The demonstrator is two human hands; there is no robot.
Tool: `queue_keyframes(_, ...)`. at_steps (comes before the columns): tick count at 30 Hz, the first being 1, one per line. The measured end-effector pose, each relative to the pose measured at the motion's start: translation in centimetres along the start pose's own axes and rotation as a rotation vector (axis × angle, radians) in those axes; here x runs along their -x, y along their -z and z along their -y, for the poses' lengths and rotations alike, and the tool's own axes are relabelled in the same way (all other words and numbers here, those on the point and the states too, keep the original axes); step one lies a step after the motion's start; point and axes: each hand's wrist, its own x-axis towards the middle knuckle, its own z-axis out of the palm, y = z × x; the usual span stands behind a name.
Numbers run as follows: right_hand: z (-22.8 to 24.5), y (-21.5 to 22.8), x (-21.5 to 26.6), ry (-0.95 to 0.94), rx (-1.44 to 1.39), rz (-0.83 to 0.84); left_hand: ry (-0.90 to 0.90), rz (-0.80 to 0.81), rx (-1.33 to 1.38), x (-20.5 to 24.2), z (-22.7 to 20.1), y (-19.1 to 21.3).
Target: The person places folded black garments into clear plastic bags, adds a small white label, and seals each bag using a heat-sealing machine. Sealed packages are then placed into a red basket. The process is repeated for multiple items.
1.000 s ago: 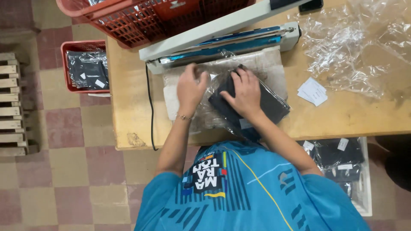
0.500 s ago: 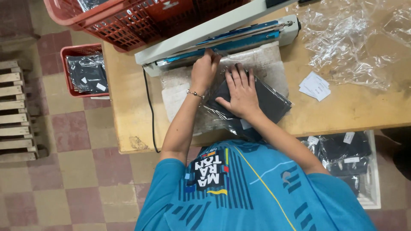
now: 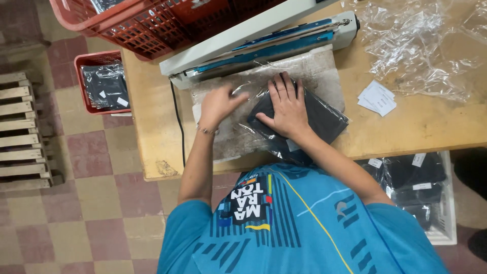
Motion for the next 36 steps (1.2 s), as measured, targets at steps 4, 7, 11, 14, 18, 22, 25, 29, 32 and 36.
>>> queue_keyframes(4,0.3,0.4,-0.2,0.009,0.013,-0.029,-0.009,0.038,0.021,2.5,2.7,-1.3)
queue_keyframes(7,0.1,0.2,-0.3,0.014,0.002,-0.041,0.071,-0.035,0.129,2.7,4.2,-2.1)
queue_keyframes(11,-1.8,-0.4,-0.8,-0.062,-0.091,-0.025,0.244,-0.080,0.349,4.6,2.6,-1.1)
queue_keyframes(14,-4.9,-1.0,-2.6,-0.188,-0.214,-0.005,0.270,-0.039,0.534,6.2,3.2,-2.3)
queue_keyframes(18,-7.6,-0.9,-6.1,-0.422,-0.418,0.158,0.116,-0.148,0.845,5.8,5.7,-5.8)
queue_keyframes(22,-9.3,-3.0,-8.0,-0.542,-0.419,0.274,0.115,-0.286,0.890,3.1,4.5,-4.1)
queue_keyframes(25,-8.2,-0.5,-8.6,-0.548,-0.498,0.318,0.058,-0.492,0.907,0.2,4.7,-3.3)
queue_keyframes(29,-9.1,-1.2,-8.4,-0.643,-0.550,0.296,0.083,-0.745,0.785,-3.0,6.4,-4.1)
queue_keyframes(32,-9.3,-0.6,-8.5,-0.690,-0.630,0.264,0.169,-0.780,0.702,-2.7,6.5,-4.8)
queue_keyframes(36,-9.3,0.1,-9.5,-0.705,-0.611,0.256,0.210,-0.785,0.635,-3.9,7.6,-5.9)
